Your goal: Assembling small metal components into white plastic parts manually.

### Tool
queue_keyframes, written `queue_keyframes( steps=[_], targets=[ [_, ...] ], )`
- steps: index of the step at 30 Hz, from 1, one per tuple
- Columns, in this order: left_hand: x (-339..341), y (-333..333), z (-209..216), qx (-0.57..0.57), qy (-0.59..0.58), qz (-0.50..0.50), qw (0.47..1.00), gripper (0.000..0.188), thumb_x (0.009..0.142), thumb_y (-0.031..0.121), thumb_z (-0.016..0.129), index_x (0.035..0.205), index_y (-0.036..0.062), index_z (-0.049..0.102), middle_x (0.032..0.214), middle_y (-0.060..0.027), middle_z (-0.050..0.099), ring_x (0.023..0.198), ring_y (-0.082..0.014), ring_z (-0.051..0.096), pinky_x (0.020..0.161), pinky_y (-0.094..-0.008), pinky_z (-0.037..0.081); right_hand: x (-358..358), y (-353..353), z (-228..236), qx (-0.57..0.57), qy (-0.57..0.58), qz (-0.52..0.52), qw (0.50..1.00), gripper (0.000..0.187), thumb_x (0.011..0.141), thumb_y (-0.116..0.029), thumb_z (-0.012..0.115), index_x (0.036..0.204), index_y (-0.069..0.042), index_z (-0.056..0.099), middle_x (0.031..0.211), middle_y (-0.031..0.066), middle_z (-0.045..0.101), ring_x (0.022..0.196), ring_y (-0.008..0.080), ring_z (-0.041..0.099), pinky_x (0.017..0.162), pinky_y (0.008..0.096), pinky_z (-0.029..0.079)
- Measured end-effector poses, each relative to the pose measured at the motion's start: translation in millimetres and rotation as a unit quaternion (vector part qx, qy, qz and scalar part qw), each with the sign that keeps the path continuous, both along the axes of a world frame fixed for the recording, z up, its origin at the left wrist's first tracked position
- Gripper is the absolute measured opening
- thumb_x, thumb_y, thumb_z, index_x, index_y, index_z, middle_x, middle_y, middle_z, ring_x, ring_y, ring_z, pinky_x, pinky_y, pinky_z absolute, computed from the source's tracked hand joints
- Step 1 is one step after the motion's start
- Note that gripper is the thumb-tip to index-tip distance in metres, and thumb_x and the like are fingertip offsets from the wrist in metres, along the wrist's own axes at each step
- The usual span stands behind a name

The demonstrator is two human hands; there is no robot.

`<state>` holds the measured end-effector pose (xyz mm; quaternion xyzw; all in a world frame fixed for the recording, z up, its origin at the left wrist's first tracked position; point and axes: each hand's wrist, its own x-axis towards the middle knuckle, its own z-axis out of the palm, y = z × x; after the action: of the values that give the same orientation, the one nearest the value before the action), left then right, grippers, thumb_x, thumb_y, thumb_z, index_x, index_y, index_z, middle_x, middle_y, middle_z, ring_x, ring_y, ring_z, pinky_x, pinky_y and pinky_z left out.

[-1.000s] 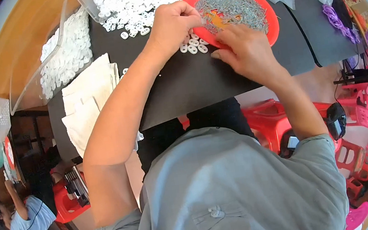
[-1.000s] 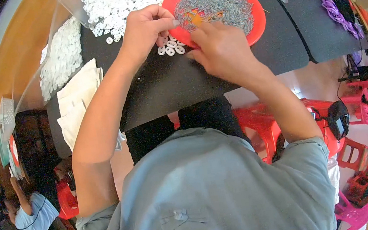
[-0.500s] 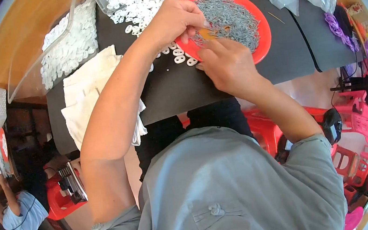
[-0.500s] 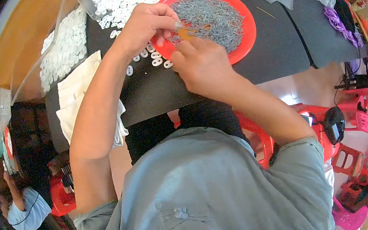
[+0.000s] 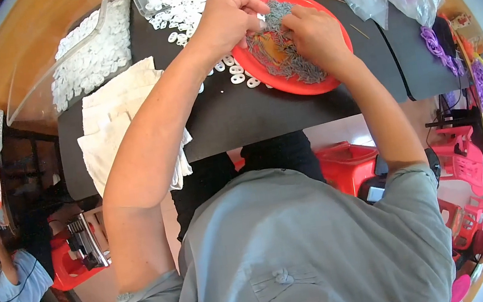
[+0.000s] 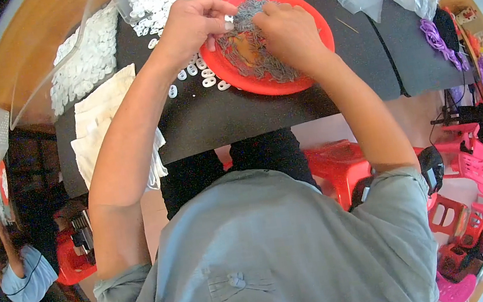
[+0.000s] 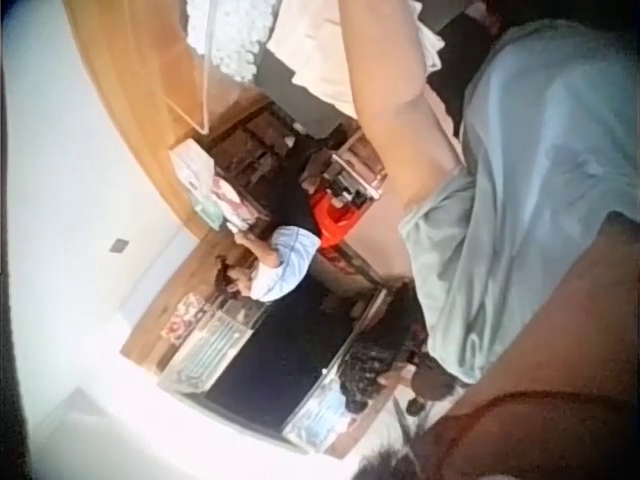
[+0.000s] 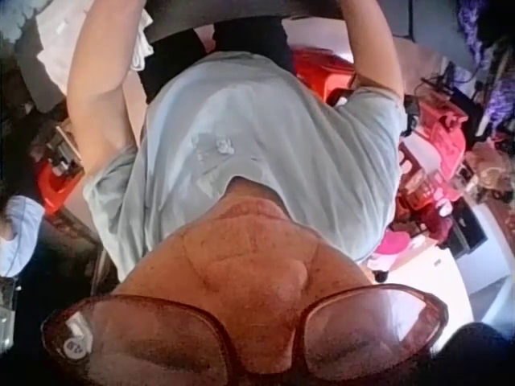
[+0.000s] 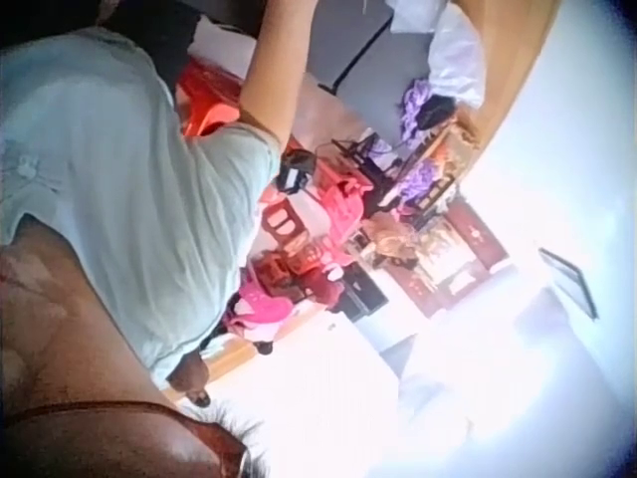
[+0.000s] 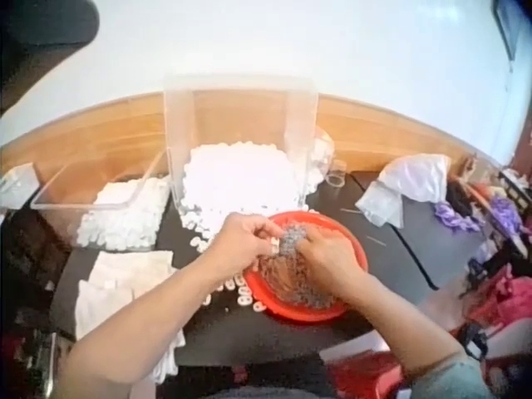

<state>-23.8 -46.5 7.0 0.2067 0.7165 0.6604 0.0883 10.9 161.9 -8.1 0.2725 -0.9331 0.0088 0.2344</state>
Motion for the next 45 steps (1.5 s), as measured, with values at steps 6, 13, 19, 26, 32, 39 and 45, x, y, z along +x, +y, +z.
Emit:
queue_keyframes(
  steps=[6,13,19,26,32,39,45],
  targets=[
    [1,2,1,0.03,-0.013,0.026,0.999,0.013,0.075,-0.003,0.066,0.088,-0.0044,0.067,0.067,-0.0049,0.061,0.051,-0.0075,0.054,0.038,-0.0214,0.041,6,2,10,-0.204,-0.09,-0.004,0.975,0.009,0.081,-0.007,0.065,0.089,-0.003,0.066,0.083,0.0092,0.064,0.077,0.0215,0.063,0.071,0.0308,0.05],
    [10,5,4,0.01,0.006,0.006,1.0,0.01,0.077,0.0,0.067,0.087,-0.0023,0.068,0.067,-0.0031,0.061,0.052,-0.0068,0.054,0.04,-0.0198,0.044,14,5,15,-0.445,-0.292,0.001,0.847,0.013,0.083,-0.003,0.066,0.094,0.002,0.07,0.081,0.0021,0.066,0.077,0.0094,0.06,0.073,0.0252,0.049],
    [21,12,10,0.099,-0.024,-0.011,0.995,0.008,0.074,-0.002,0.066,0.083,-0.0024,0.065,0.065,-0.0041,0.059,0.051,-0.0086,0.054,0.041,-0.021,0.042,15,3,17,-0.567,-0.288,-0.004,0.772,0.012,0.083,-0.004,0.066,0.093,0.001,0.07,0.077,0.0031,0.066,0.072,0.0088,0.059,0.069,0.0229,0.046],
    [17,10,4,0.284,-0.207,-0.076,0.933,0.009,0.075,0.002,0.064,0.083,-0.0015,0.062,0.068,-0.0068,0.059,0.054,-0.014,0.056,0.04,-0.0282,0.04,27,-14,25,-0.665,-0.233,0.014,0.709,0.011,0.083,-0.003,0.066,0.093,0.002,0.068,0.08,0.0029,0.066,0.073,0.0088,0.06,0.067,0.0223,0.045],
    [14,12,-3,0.334,-0.312,-0.147,0.877,0.009,0.081,0.007,0.06,0.087,0.0002,0.058,0.074,-0.0052,0.058,0.06,-0.0141,0.052,0.044,-0.026,0.038,28,-34,26,-0.644,-0.183,0.101,0.736,0.011,0.088,-0.006,0.064,0.096,0.0,0.066,0.084,0.0034,0.067,0.076,0.0073,0.06,0.067,0.021,0.045],
    [20,16,3,0.322,-0.291,-0.119,0.893,0.009,0.085,0.008,0.064,0.089,0.0008,0.063,0.079,-0.0067,0.065,0.065,-0.0143,0.059,0.05,-0.0274,0.045,23,-41,21,-0.673,-0.153,0.079,0.719,0.009,0.089,-0.006,0.062,0.096,0.001,0.064,0.082,0.0019,0.065,0.072,0.0063,0.056,0.066,0.0201,0.045],
    [31,21,9,0.263,-0.185,-0.032,0.946,0.012,0.088,0.005,0.064,0.094,-0.0041,0.062,0.08,-0.0119,0.066,0.064,-0.0162,0.061,0.047,-0.0267,0.048,21,-46,26,-0.687,-0.157,0.068,0.706,0.009,0.089,-0.005,0.061,0.095,0.001,0.064,0.08,0.0028,0.065,0.069,0.0063,0.055,0.065,0.0199,0.044]
  ],
)
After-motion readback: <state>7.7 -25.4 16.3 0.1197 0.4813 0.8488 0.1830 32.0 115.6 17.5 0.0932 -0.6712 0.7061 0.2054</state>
